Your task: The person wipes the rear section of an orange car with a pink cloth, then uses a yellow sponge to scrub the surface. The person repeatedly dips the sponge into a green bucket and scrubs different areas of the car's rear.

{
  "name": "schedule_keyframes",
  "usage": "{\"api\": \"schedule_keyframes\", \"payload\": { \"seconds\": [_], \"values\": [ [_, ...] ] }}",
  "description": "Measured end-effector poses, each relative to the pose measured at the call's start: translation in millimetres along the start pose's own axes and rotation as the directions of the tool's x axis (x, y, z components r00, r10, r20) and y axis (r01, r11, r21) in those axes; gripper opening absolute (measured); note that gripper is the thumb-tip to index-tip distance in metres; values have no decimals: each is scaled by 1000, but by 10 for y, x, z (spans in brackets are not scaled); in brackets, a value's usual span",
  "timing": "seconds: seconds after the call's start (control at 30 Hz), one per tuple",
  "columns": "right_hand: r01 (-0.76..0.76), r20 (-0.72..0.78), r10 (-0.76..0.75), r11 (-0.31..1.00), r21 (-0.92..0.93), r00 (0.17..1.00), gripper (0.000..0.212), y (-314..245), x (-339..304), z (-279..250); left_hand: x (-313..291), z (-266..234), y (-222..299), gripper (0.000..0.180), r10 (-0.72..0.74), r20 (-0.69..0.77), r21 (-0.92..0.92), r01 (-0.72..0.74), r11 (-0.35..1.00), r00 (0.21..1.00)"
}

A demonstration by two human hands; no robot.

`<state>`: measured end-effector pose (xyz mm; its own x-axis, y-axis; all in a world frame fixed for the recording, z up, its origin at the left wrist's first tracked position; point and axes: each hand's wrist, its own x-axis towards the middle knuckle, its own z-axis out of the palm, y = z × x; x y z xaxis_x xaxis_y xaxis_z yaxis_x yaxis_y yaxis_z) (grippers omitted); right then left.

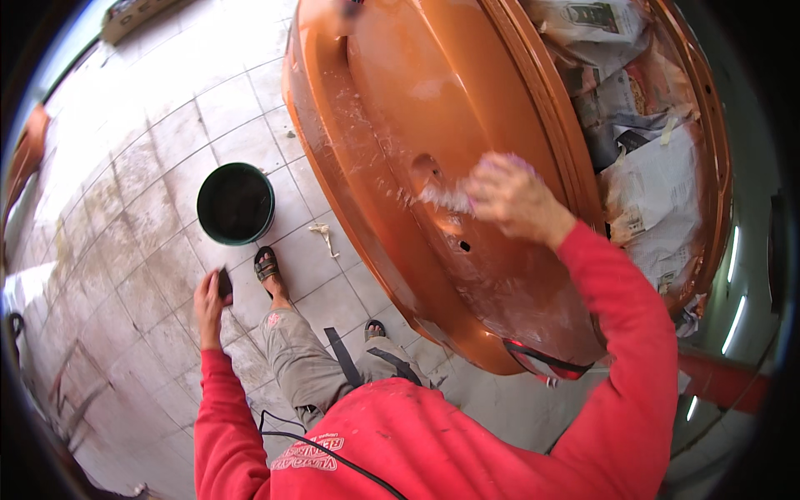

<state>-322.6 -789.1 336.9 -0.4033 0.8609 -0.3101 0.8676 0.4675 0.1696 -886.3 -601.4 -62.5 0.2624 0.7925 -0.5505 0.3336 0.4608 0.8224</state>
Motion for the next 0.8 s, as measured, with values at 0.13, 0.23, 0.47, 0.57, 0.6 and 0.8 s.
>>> {"api": "schedule_keyframes", "payload": {
  "seconds": [0.13,0.23,0.47,0.57,0.6,0.8],
  "values": [
    [-32,-52,38,993,117,998,23,-664,-1180,-71,-370,1226,870,38,345,163,123,-366,922,924],
    [-100,-144,114,990,102,983,42,-653,-1589,-302,-1000,2252,1341,31,496,141,32,-505,863,857],
    [-175,-297,241,957,233,924,38,-239,-1931,-56,-2056,4453,2328,44,690,-119,-245,-695,676,714],
    [-193,-332,270,950,247,904,30,-155,-2077,60,-3333,5435,1716,86,839,-90,-49,-844,534,536],
    [-198,-332,275,948,249,902,29,-184,-2115,88,-3858,5576,1456,94,804,-18,-33,-804,594,594],
    [-166,-349,242,958,234,905,29,-209,-2048,35,-2361,5372,2259,58,919,-198,355,-849,392,342]
  ]
}}
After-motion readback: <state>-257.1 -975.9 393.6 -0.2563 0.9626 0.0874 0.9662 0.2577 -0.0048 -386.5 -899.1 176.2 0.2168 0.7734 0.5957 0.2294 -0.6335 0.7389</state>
